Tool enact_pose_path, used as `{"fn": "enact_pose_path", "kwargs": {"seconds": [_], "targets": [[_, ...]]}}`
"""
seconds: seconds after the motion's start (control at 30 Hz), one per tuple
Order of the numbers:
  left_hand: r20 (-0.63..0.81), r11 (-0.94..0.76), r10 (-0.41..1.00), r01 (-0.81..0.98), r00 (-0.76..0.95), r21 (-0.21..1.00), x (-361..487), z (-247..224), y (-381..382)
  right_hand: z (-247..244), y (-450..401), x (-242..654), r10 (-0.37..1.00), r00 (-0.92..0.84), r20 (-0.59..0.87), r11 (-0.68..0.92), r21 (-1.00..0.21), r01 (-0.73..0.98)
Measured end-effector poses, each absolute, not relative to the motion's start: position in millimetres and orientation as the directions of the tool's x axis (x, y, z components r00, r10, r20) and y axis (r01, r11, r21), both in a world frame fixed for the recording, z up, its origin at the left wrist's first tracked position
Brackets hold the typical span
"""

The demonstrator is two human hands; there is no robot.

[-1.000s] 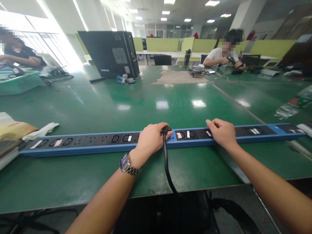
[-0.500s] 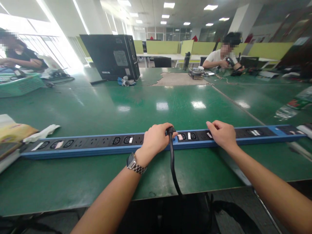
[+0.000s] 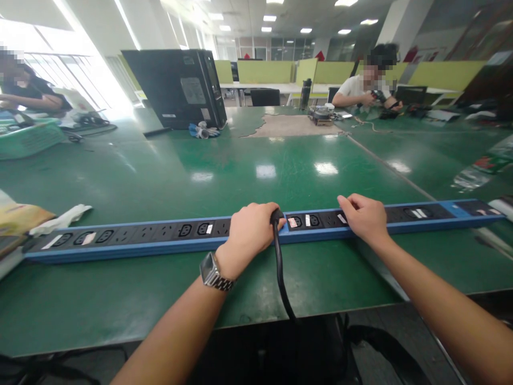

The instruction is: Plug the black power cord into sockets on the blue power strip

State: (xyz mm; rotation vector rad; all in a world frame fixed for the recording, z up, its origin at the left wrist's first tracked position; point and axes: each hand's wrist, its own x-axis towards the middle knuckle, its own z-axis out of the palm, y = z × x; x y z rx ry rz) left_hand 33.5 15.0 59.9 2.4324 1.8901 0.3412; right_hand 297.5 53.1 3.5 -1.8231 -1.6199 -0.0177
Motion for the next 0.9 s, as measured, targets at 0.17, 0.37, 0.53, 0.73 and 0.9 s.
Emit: {"fn": "enact_pose_path", "kwargs": {"seconds": [0.17, 0.37, 0.53, 0.73, 0.9], "targets": [[0.262, -0.378, 0.907, 0.913, 0.330, 0.156, 35.6, 43.0, 5.0, 1.3, 53.3, 297.8, 0.866, 0.237, 0.441, 0.006, -0.482, 0.876], [0.413, -0.488, 0.823, 0.857, 0.389, 0.167, 27.5, 15.8, 0.2, 1.7, 52.7, 296.9, 0.875, 0.241, 0.421, -0.009, -0.483, 0.876], [0.687, -0.504, 0.725, 0.713, 0.042, 0.488, 17.9, 22.3, 12.0, 2.1, 53.2, 296.6, 0.885, 0.247, 0.395, -0.045, -0.456, 0.889], [0.721, -0.452, 0.681, 0.701, -0.128, 0.551, -63.7, 48.4, 9.6, 2.7, 52.8, 295.8, 0.886, 0.237, 0.398, -0.038, -0.448, 0.893], [0.516, -0.423, 0.840, 0.799, 0.168, 0.427, -103.2, 24.9, -2.5, 1.8, 52.7, 296.3, 0.890, 0.235, 0.390, -0.046, -0.438, 0.898]]}}
